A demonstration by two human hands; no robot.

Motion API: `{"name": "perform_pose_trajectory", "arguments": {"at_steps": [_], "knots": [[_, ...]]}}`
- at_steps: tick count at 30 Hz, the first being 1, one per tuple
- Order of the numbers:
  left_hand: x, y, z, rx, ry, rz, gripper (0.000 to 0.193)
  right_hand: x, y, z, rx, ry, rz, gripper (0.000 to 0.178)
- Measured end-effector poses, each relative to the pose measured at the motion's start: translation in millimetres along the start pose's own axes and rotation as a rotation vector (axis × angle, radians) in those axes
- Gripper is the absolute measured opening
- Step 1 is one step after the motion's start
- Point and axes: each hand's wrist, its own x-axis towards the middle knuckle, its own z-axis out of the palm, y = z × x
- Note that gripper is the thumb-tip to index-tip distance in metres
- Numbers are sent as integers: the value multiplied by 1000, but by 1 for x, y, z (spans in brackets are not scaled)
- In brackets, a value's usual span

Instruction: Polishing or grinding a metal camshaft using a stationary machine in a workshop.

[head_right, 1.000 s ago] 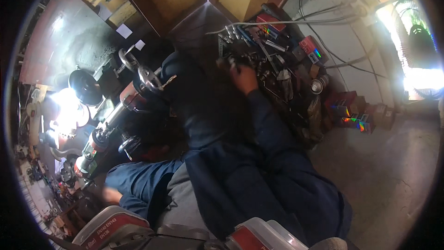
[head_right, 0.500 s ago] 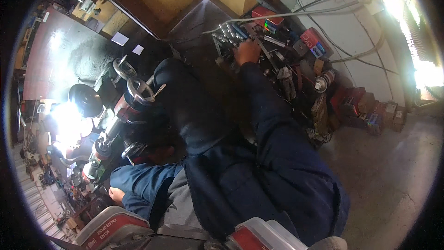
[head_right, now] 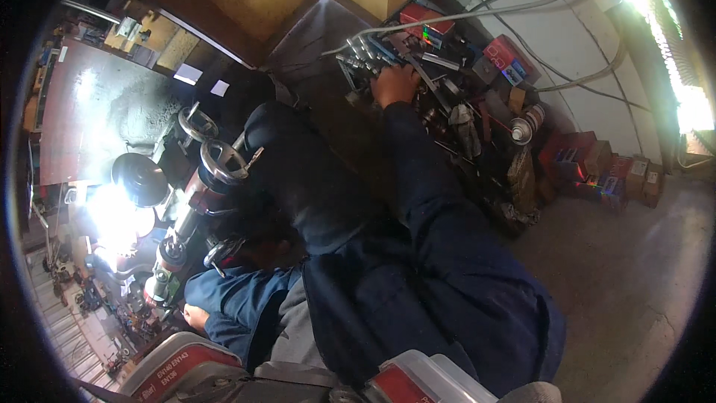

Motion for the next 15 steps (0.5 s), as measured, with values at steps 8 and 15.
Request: {"name": "perform_pose_trajectory", "arguments": {"at_steps": [8, 15], "knots": [[-13, 14, 1, 29, -47, 17, 55, 4, 15, 5, 82, -70, -87, 33], [-11, 19, 6, 10, -74, 43, 57, 0, 8, 12, 115, 17, -3, 34]]}}
